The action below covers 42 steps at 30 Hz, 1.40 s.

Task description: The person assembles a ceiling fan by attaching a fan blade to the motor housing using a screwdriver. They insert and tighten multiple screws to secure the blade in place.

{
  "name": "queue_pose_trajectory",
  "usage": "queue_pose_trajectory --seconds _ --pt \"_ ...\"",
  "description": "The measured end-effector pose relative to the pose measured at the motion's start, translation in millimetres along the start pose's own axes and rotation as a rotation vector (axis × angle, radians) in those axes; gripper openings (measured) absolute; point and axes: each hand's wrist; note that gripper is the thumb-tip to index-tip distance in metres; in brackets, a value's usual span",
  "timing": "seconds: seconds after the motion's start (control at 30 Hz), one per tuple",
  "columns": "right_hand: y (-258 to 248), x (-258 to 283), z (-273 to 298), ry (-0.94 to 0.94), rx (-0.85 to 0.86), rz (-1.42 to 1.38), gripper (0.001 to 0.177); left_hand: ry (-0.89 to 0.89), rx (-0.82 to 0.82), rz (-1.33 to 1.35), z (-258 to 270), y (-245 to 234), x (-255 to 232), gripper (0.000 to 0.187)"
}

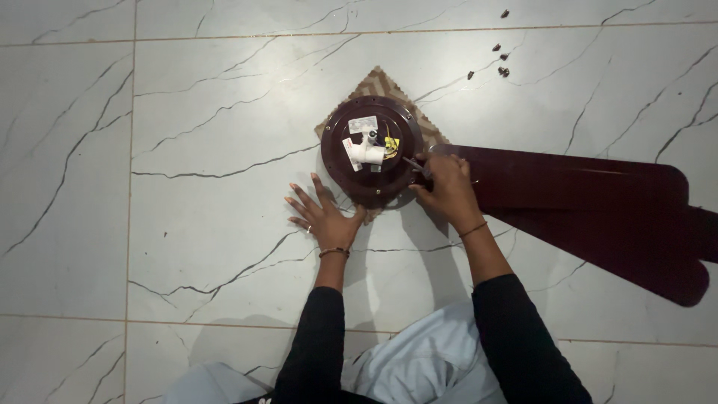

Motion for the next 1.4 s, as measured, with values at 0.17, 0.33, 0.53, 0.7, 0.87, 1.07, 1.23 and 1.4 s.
queue_pose_trajectory --seconds 0.17,0.33,0.53,0.7,0.87,1.07,1.23,1.4 --pt "2.7 -0.6 0.3 0.05 0.034 0.0 0.056 -0.031 0.027 -0.016 1.2 -0.4 -0.4 0.136" --pt "2.1 -3.7 -0.2 -0.003 0.0 -0.01 0.051 0.169 -0.144 0.115 -5.7 -16.0 -24.7 0.133" --pt "2.3 -5.4 -0.2 -0.013 -0.044 -0.033 0.059 0.396 -0.269 0.237 -42.1 -19.4 -83.9 0.131" --pt "6.6 -9.5 -2.3 0.047 0.007 -0.009 0.061 0.355 -0.292 0.226 -56.8 -2.9 -105.4 0.085" --pt "11.8 -16.7 -2.2 -0.046 -0.109 -0.095 0.063 0.377 -0.41 0.159 -59.3 5.0 -102.9 0.067" --pt "16.9 -20.2 -0.5 0.058 -0.057 -0.031 0.067 0.401 -0.531 0.156 -56.3 8.6 -103.3 0.067" --pt "15.3 -11.4 -4.3 0.073 -0.108 -0.059 0.068 0.404 -0.561 0.148 -54.7 13.1 -100.8 0.065" --pt "12.3 3.6 -7.1 0.247 -0.139 -0.085 0.065 0.373 -0.578 0.134 -55.0 18.2 -103.0 0.065"
Point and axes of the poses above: each hand's wrist, its own z-axis away from the middle knuckle, its own y-axis out of the palm, x = y × z, and after that the axes turned 4 degrees about -z, right-handed
